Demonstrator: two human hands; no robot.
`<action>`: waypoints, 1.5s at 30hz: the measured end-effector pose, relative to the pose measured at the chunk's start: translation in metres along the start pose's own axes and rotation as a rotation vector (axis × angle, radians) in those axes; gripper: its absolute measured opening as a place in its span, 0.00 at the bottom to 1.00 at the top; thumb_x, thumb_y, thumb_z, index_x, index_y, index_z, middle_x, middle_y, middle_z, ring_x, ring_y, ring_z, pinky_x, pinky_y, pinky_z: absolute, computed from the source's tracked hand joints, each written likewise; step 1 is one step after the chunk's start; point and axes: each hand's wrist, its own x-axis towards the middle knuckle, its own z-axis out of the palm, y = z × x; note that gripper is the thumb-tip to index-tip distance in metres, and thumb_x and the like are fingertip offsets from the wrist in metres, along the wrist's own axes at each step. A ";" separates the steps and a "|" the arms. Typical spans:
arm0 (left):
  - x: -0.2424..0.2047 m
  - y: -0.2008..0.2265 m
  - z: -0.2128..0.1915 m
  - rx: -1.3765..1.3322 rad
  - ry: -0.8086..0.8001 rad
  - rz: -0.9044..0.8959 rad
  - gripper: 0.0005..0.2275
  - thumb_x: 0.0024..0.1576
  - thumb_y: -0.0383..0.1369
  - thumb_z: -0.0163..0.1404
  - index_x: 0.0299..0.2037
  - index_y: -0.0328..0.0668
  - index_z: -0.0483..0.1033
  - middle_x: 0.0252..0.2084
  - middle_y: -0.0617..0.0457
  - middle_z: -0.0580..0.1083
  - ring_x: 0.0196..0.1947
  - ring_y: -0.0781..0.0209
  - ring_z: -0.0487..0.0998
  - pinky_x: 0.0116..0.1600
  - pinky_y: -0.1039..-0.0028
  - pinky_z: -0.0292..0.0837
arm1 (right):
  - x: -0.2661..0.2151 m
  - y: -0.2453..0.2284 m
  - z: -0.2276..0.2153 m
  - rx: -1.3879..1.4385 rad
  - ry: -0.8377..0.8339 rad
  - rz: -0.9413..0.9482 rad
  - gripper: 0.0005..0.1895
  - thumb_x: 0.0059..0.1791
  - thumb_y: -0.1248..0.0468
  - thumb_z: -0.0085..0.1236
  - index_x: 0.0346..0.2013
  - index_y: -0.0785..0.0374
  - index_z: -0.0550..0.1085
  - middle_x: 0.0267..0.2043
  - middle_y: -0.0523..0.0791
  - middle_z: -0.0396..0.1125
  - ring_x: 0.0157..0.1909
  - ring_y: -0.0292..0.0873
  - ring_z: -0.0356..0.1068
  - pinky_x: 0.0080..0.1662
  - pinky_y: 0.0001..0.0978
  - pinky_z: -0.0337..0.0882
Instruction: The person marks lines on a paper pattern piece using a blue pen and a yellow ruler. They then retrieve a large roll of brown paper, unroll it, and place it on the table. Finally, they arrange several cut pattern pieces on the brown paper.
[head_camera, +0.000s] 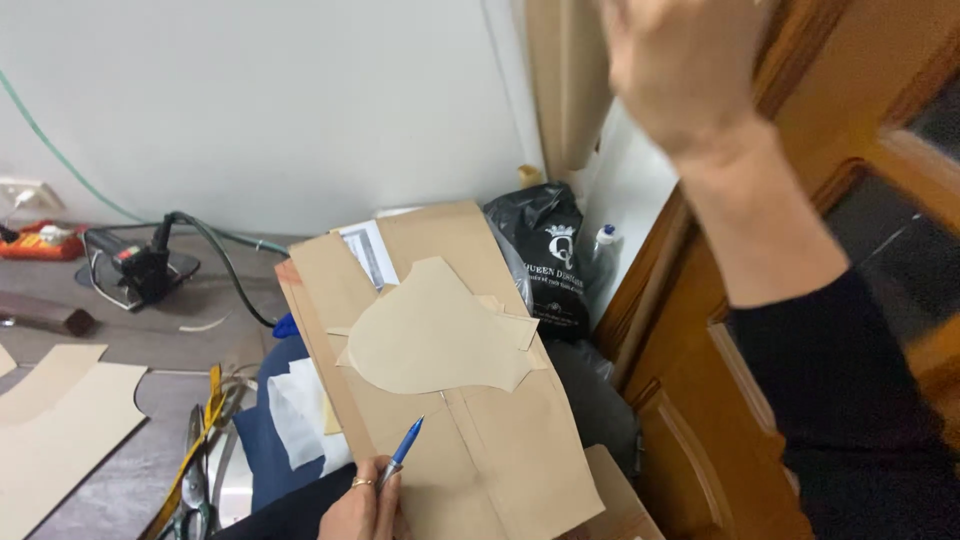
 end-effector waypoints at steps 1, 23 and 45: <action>0.002 -0.003 -0.001 -0.043 -0.058 0.028 0.11 0.56 0.50 0.36 0.45 0.72 0.66 0.28 0.65 0.79 0.30 0.60 0.82 0.38 0.72 0.71 | 0.012 -0.017 -0.018 -0.003 0.018 -0.007 0.07 0.60 0.61 0.59 0.40 0.60 0.73 0.34 0.48 0.67 0.31 0.47 0.68 0.31 0.36 0.69; -0.166 -0.238 -0.285 -0.807 0.874 0.139 0.11 0.57 0.32 0.48 0.23 0.42 0.75 0.13 0.60 0.49 0.16 0.71 0.47 0.25 0.79 0.40 | 0.112 -0.364 -0.260 1.011 0.221 0.674 0.08 0.53 0.66 0.52 0.36 0.71 0.68 0.33 0.48 0.62 0.32 0.42 0.63 0.35 0.30 0.66; -0.058 -0.453 -0.326 -0.978 -0.400 0.218 0.25 0.45 0.41 0.62 0.50 0.38 0.72 0.42 0.56 0.74 0.41 0.71 0.73 0.47 0.82 0.65 | 0.094 -0.651 -0.030 2.065 -0.419 1.151 0.06 0.50 0.62 0.54 0.36 0.62 0.72 0.27 0.37 0.62 0.28 0.30 0.59 0.31 0.21 0.60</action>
